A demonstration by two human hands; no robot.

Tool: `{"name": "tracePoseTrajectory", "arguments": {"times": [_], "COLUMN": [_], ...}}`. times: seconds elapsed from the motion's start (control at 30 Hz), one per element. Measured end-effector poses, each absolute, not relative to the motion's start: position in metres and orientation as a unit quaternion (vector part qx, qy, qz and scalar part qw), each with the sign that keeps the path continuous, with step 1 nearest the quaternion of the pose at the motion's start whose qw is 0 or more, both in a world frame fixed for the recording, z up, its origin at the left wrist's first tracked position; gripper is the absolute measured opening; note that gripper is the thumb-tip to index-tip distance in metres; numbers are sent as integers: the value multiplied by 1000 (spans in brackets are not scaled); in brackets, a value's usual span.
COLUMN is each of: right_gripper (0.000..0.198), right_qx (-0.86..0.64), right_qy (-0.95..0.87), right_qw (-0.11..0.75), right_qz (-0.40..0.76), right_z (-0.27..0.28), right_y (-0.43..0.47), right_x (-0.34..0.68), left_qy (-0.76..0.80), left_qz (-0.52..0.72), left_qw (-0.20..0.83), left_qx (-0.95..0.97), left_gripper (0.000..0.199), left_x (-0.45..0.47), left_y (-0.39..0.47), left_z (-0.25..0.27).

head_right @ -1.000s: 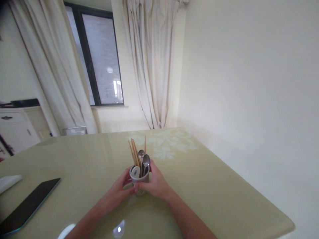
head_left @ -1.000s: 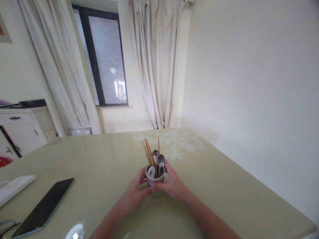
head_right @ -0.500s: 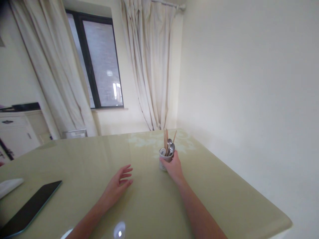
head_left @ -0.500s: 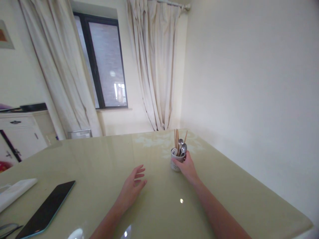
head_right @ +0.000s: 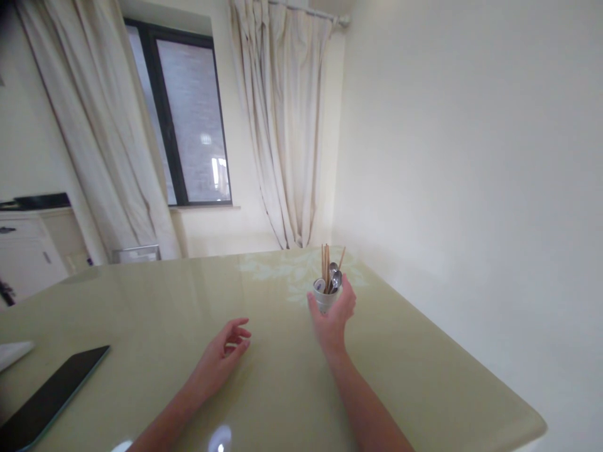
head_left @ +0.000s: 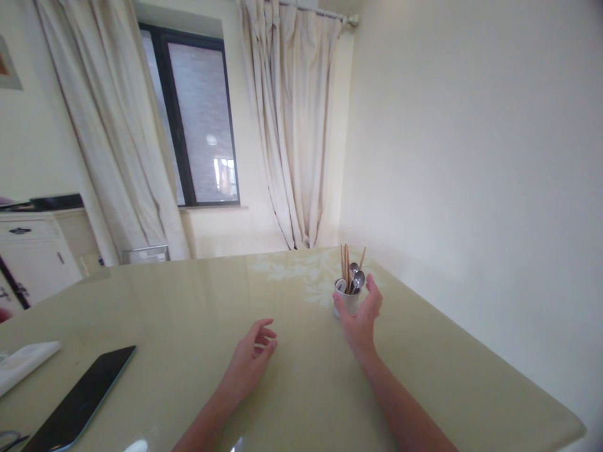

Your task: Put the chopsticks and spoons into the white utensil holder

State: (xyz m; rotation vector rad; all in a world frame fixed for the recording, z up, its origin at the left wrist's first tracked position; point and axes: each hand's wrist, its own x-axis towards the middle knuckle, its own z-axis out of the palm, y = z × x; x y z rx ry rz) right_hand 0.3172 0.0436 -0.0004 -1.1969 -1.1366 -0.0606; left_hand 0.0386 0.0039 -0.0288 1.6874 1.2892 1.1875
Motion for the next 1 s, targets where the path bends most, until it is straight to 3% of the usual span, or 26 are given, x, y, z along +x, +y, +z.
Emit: {"name": "tracePoseTrajectory", "arguments": {"times": [0.07, 0.13, 0.23, 0.33, 0.5, 1.0], "right_gripper": [77, 63, 65, 64, 62, 62], "right_qx": [-463, -400, -311, -286, -310, -296], "right_qy": [-588, -697, -838, -880, -870, -857], "right_qw": [662, 592, 413, 318, 307, 336], "right_qz": [-14, 56, 173, 209, 228, 254], "right_z": [2, 1, -1, -4, -6, -10], "right_y": [23, 6, -10, -14, -9, -5], "right_x": [294, 269, 237, 222, 226, 226], "left_qy": [500, 488, 422, 381, 370, 386], "left_qz": [432, 403, 344, 288, 266, 257], "left_qw": [329, 291, 247, 244, 240, 255], "left_qx": [674, 718, 802, 844, 857, 848], "left_gripper": [49, 42, 44, 52, 60, 54], "left_x": [41, 44, 49, 55, 60, 56], "left_y": [1, -3, -12, -20, -22, -19], "left_z": [-30, -31, -26, -16, -10, -21]}}
